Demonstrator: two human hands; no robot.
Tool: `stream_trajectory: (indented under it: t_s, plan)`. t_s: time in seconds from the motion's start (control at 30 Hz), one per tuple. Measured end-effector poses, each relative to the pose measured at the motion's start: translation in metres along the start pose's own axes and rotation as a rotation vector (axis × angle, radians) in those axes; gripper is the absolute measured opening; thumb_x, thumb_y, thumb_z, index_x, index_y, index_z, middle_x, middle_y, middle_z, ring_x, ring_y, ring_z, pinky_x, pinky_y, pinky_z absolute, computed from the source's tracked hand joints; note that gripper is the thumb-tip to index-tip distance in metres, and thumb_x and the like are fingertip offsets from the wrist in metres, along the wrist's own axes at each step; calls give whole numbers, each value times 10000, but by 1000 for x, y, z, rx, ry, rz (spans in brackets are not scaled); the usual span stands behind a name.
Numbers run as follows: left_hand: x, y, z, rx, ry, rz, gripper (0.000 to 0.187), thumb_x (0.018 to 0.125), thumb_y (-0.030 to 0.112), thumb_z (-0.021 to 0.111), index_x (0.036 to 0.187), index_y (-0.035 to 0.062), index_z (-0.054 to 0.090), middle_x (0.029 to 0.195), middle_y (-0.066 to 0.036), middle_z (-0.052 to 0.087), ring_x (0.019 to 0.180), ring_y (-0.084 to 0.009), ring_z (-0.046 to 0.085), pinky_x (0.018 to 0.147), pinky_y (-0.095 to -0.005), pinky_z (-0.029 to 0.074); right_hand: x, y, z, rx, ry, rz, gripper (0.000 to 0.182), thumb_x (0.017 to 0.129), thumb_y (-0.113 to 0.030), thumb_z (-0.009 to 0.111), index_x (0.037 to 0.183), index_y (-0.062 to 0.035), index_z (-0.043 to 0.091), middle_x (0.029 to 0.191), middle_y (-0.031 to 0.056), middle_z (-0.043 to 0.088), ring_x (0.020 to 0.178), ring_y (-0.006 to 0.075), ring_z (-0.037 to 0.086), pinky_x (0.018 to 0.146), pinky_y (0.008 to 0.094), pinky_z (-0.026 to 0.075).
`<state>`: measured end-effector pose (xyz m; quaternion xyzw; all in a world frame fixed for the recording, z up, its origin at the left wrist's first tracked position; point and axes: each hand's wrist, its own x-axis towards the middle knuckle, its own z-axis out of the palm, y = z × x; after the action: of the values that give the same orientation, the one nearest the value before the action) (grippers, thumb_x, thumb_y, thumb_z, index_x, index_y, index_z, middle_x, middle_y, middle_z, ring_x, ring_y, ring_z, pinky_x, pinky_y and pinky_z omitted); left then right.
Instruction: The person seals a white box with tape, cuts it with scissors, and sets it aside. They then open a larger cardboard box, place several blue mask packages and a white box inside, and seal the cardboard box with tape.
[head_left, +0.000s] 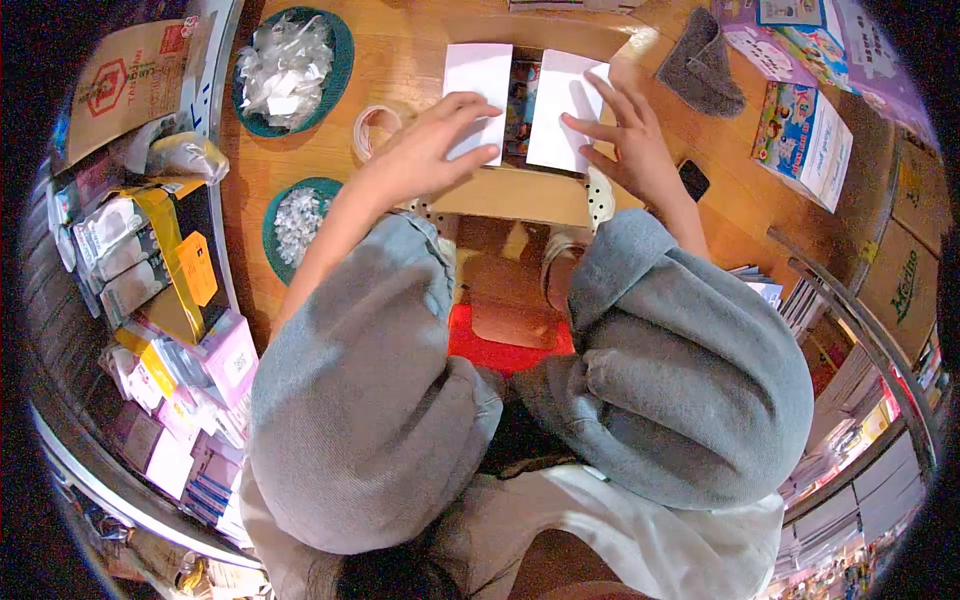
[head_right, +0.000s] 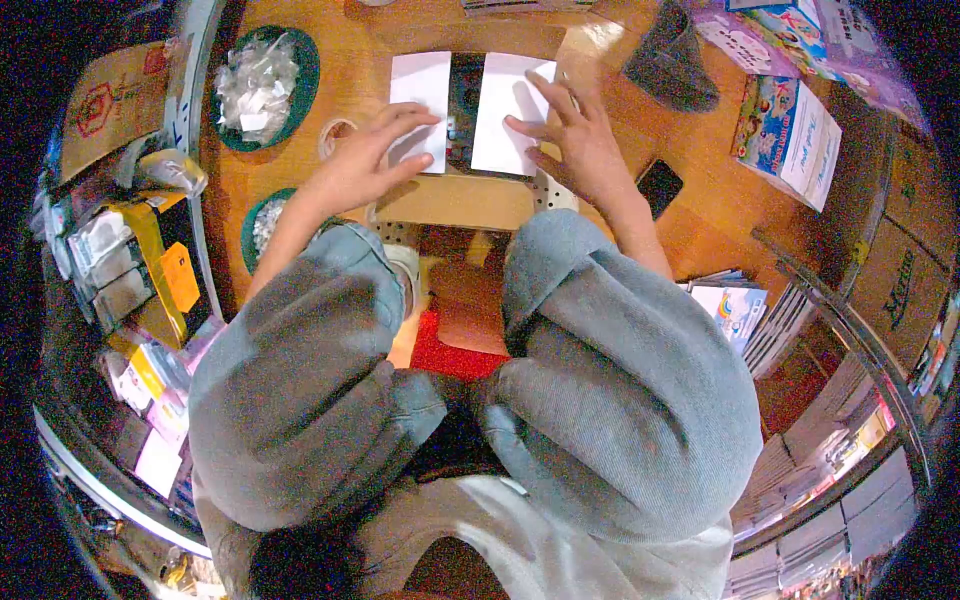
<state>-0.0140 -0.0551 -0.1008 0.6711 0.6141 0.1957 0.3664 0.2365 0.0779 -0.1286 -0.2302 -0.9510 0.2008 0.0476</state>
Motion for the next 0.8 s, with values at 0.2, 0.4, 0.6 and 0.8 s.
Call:
stream_trajectory:
  t_s: [0.2,0.4,0.6,0.8]
  plan:
    - [-8,15,-4,241,-179,25,879,629,473,714,1331,90,349,1390,-211,274,1248,-343,348,1014,-455,300,-4,12,14,222,-98,-5,440,777,-177,627,1185,-326,561,1437,47,264,1235,345,351,1045,427,305]
    - [-8,12,8,401,-259,10,910,619,355,729,1359,62,288,1415,-181,257,1256,-352,333,1017,-507,278,-5,15,14,260,-62,-26,394,797,-189,609,1174,-299,571,1424,59,288,1240,346,346,1039,432,310]
    - [17,-7,-2,220,-68,23,418,751,231,636,1123,72,532,1072,-142,581,984,-311,554,847,-397,437,-1,20,1,717,134,317,274,869,-97,515,1137,-104,568,1271,84,476,1147,221,470,974,338,366]
    - [31,-34,14,369,206,175,347,708,272,681,975,82,565,933,-106,561,902,-293,549,777,-385,435,27,27,-1,865,427,355,321,935,-174,436,1234,-64,473,1198,71,527,1095,173,497,949,299,365]
